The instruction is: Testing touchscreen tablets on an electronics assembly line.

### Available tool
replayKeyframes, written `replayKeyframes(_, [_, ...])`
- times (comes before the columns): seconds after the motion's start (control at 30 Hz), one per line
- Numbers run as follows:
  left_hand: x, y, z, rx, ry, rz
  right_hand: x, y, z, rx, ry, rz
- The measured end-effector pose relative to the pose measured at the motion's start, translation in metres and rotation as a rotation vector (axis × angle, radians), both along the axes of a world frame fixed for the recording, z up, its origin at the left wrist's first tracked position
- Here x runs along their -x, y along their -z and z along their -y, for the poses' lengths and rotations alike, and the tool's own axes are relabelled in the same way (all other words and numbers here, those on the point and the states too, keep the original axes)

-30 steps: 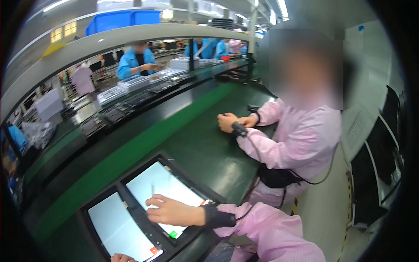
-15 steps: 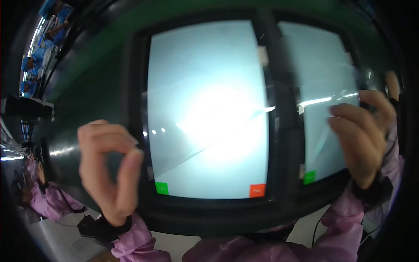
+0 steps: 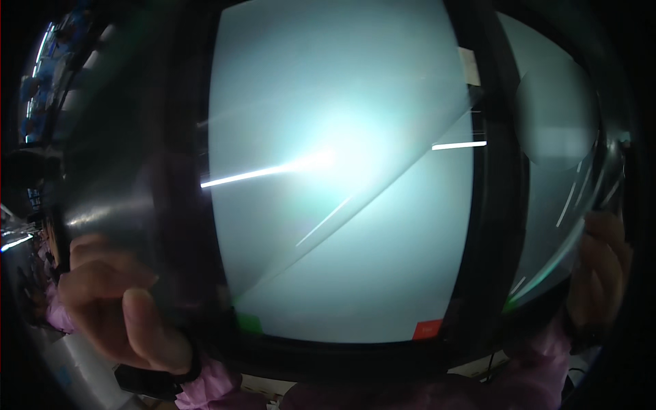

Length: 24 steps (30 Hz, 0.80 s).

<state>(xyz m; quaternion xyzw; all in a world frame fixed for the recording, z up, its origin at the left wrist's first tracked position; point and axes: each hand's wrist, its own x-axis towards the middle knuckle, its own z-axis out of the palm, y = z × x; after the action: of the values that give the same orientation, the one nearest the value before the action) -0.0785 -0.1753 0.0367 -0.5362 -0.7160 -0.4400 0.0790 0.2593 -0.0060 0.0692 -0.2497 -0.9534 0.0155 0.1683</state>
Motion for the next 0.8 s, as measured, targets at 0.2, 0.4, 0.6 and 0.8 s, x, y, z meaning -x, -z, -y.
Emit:
replayKeyframes(0.2, [-0.022,-0.007,-0.005,0.032,0.143,-0.004,0.006,0.008,-0.028,-0.229,-0.016,-0.017])
replayKeyframes(0.4, [-0.048,-0.019,-0.018,0.017,0.534,0.033,-0.009,0.01,-0.039,-0.156,-0.158,-0.291])
replayKeyframes(0.6, [-0.114,-0.045,-0.053,0.264,0.541,0.027,-0.01,0.041,-0.051,-0.093,-0.249,-0.384])
replayKeyframes(0.8, [-0.196,-0.027,-0.122,0.464,0.536,0.323,-0.025,-0.019,-0.028,-0.101,-0.195,-0.199])
